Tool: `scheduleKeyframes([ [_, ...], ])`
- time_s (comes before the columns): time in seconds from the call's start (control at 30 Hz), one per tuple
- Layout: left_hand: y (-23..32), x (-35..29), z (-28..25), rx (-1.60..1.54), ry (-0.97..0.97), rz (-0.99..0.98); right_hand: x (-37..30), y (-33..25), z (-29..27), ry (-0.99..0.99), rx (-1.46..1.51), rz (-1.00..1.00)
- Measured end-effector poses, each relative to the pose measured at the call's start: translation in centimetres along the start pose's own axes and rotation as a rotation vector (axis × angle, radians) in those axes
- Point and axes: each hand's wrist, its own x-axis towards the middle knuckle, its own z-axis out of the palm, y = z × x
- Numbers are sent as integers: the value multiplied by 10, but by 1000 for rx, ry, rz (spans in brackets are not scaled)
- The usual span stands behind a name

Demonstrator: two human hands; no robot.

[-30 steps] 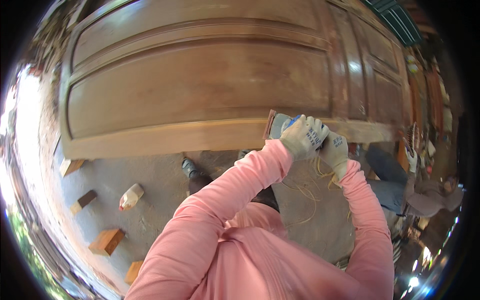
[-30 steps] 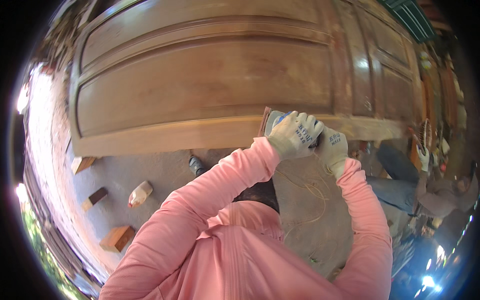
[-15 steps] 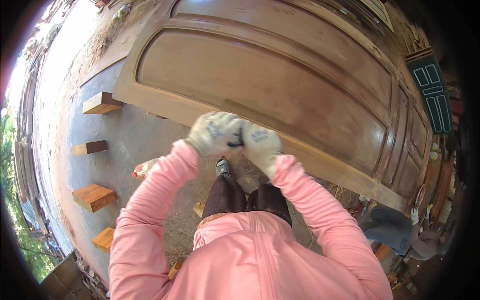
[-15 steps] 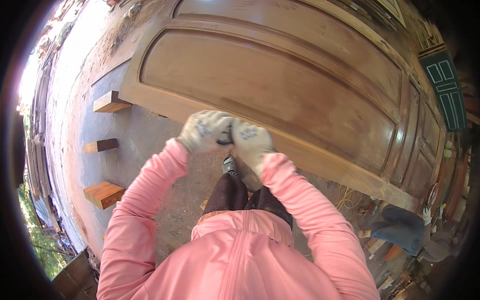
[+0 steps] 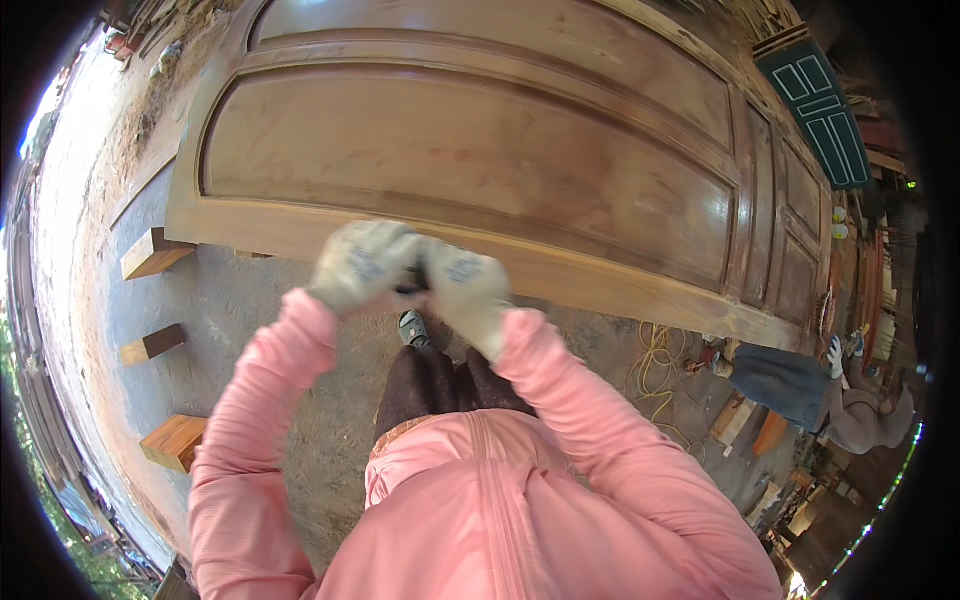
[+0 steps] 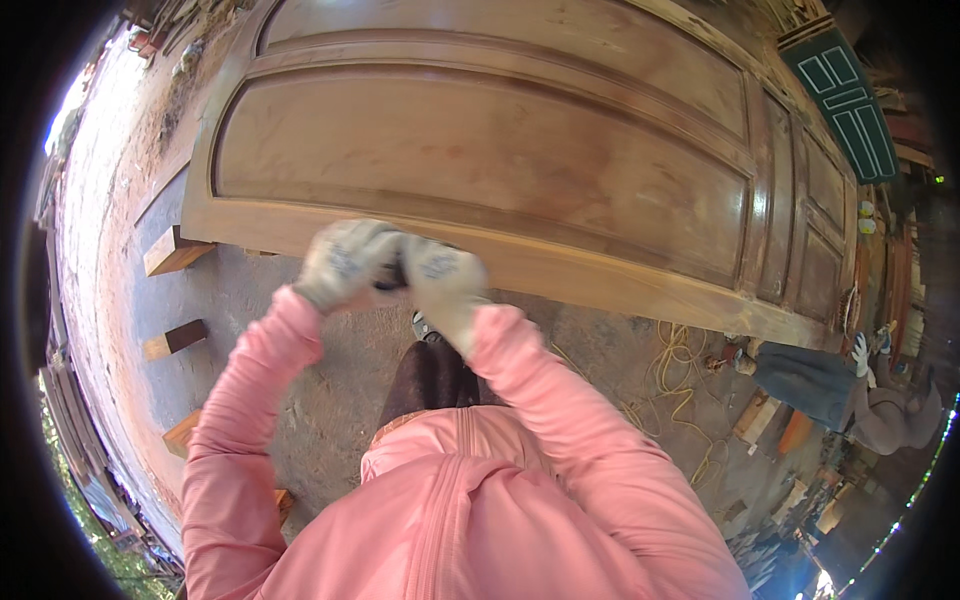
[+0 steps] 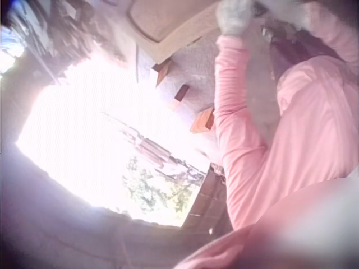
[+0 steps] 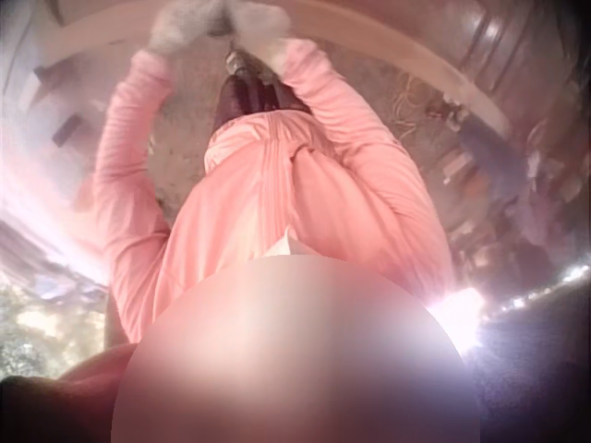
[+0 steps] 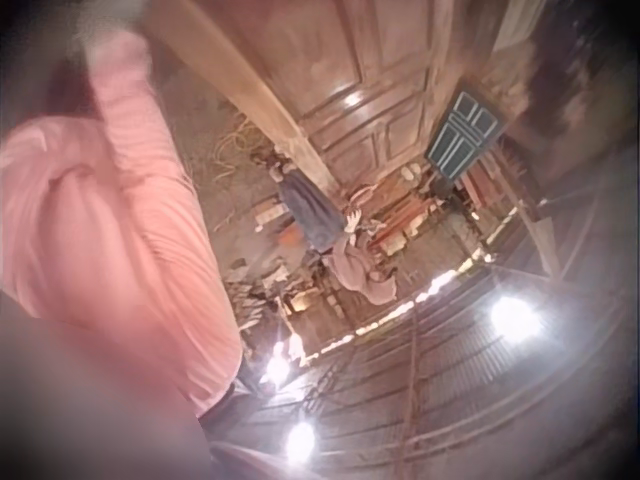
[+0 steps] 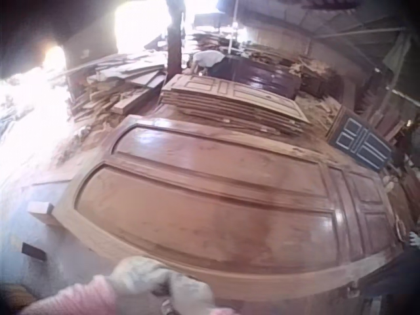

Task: The person uses an electric sander to smooth the surface of a large wooden door panel. They move the sander across the flat and curved areas of the door, adjusting position as needed. The person wears gloves and a pink long-sleeve shirt while working in a cluttered workshop.

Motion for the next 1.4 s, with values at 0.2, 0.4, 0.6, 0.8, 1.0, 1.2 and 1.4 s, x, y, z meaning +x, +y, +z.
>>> scheduleKeyframes([
  [0.2, 186, 119, 117, -207, 406, 155, -158, 140, -113, -31, 15, 223],
  [0.4, 279, 212, 168, -227, -142, 288, -231, 214, -163, -105, -255, 485],
  [0.6, 166, 144, 118, -222, 302, 192, -139, 149, -118, -154, -156, 396],
  [0.8, 3, 41, 20, -199, 68, 82, -6, 18, -30, -19, 22, 203],
  [1.0, -132, -75, -70, -63, 27, -30, 123, -121, 77, -78, -127, 78],
  [1.2, -164, -105, -94, 61, -19, -100, 162, -163, 102, -171, -77, 23],
  [1.4, -69, -12, -34, -44, -10, 21, 65, -52, 36, -65, -170, 107],
])
